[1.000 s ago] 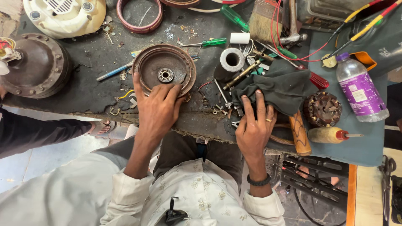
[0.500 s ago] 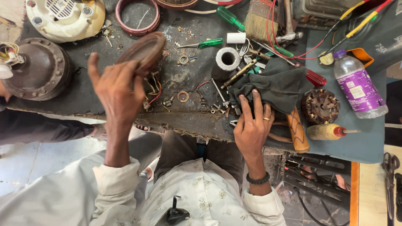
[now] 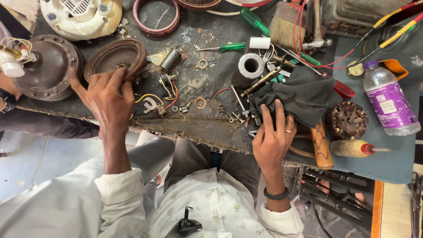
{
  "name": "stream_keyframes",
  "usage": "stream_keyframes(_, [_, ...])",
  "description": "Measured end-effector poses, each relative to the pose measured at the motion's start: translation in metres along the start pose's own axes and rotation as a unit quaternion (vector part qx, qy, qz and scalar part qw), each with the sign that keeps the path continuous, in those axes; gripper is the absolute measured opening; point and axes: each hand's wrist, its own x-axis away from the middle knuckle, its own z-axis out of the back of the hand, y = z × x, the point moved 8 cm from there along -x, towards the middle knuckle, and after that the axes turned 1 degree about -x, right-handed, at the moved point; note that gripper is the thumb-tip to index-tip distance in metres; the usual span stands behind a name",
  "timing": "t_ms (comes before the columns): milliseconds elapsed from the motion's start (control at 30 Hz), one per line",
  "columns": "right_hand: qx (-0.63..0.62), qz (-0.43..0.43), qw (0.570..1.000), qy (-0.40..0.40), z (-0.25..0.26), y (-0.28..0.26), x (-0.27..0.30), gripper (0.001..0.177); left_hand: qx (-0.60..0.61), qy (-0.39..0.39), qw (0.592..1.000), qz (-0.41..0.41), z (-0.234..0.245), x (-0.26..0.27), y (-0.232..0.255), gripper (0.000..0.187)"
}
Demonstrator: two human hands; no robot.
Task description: The person uses a hammer to tap a metal rod into a circular metal housing, then wipes the rod with a cloth. They then pick up a motor stator and use a screwdriver to adjust the copper windings.
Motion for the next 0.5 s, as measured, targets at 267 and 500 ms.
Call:
stream_keyframes(267, [-0.001, 0.002, 1.000, -0.001, 0.000, -0.001, -0.001, 0.048, 0.052, -0.070, 0.995, 0.050, 0.006, -0.036, 0.016, 0.025])
stream_keyframes(500, [-0.003, -0.003, 1.000, 0.002, 0.002, 0.000, -0.001, 0.047, 0.220, -0.059, 0.973, -0.047, -0.009, -0.098, 0.041, 0.021])
